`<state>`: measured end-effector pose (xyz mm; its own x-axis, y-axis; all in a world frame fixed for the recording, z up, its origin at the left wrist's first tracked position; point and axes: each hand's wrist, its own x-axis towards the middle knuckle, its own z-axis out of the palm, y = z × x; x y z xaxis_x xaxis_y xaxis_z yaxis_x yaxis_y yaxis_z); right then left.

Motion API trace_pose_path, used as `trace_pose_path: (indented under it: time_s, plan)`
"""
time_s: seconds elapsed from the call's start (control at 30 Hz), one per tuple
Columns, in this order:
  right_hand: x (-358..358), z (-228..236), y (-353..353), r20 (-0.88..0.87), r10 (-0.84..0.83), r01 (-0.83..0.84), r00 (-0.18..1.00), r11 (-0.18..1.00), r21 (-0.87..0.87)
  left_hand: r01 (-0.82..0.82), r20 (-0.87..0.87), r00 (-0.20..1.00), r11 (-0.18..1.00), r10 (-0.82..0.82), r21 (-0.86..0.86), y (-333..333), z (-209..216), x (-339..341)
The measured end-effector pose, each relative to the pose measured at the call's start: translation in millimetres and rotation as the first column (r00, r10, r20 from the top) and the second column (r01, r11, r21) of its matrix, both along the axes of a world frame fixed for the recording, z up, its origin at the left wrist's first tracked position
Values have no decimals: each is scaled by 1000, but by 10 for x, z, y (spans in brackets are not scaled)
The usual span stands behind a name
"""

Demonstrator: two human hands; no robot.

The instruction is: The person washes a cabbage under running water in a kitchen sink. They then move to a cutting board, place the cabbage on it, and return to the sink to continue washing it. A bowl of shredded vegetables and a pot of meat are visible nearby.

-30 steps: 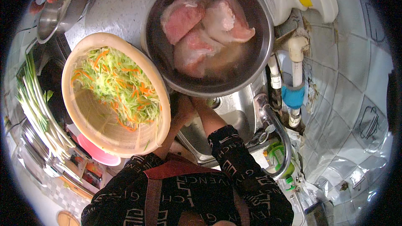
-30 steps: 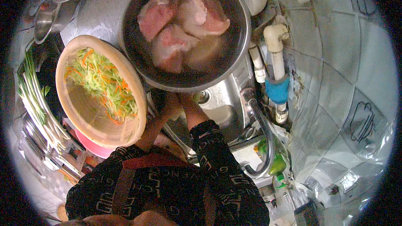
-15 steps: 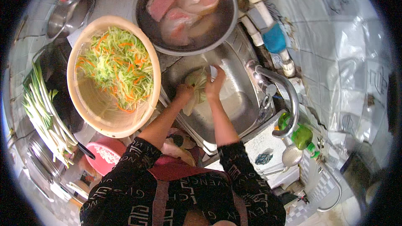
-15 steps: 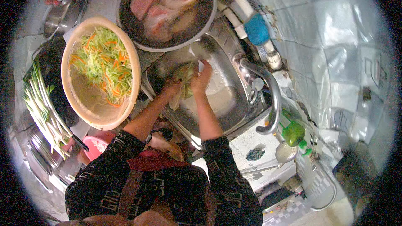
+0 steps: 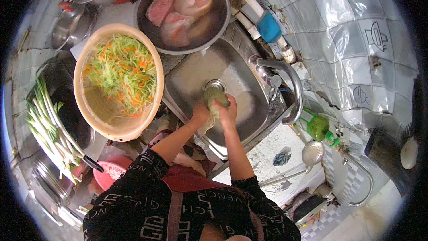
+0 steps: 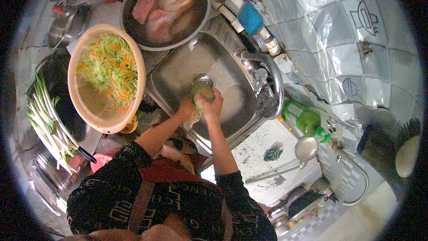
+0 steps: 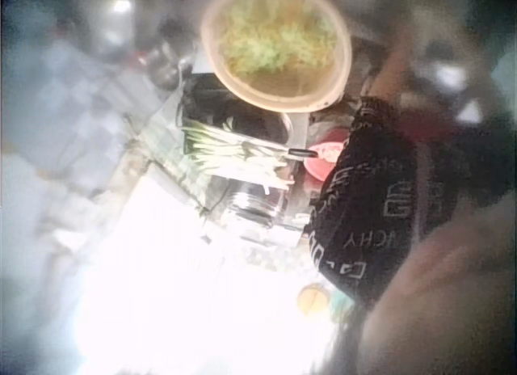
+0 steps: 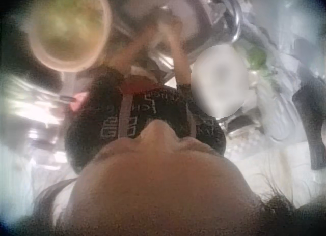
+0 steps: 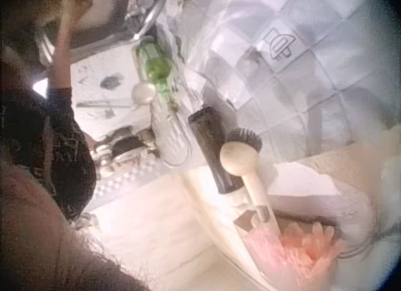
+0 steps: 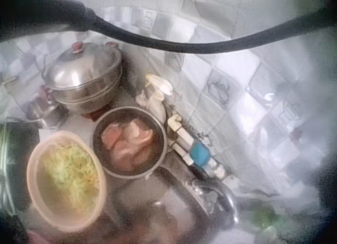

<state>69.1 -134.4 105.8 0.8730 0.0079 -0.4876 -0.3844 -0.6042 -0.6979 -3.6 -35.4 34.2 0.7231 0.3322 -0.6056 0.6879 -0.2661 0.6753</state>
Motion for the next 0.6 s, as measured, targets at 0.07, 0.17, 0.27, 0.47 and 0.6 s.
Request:
trace_pose_path:
  time_s: [0.07, 0.17, 0.27, 0.47, 0.6]
  plan:
    - [19, 38, 49, 8, 78, -75, 997, 982, -171, 8, -43, 999, 1000, -8, 0, -12, 17, -78]
    - [228, 14, 117, -189, 112, -149, 975, 970, -192, 118, -174, 974, 982, -142, -146, 152, -210, -189]
    - [454, -676, -66, -51, 142, -150, 989, 954, -259, 226, -117, 949, 890, -293, -395, 326, -112, 5]
    - [349, -757, 603, 227, 156, -59, 961, 922, -383, -62, 106, 991, 982, 82, -181, 469, -362, 124]
    - [147, -553, 875, 461, 225, -11, 858, 907, -422, 82, -107, 990, 989, -96, -126, 622, -185, 237]
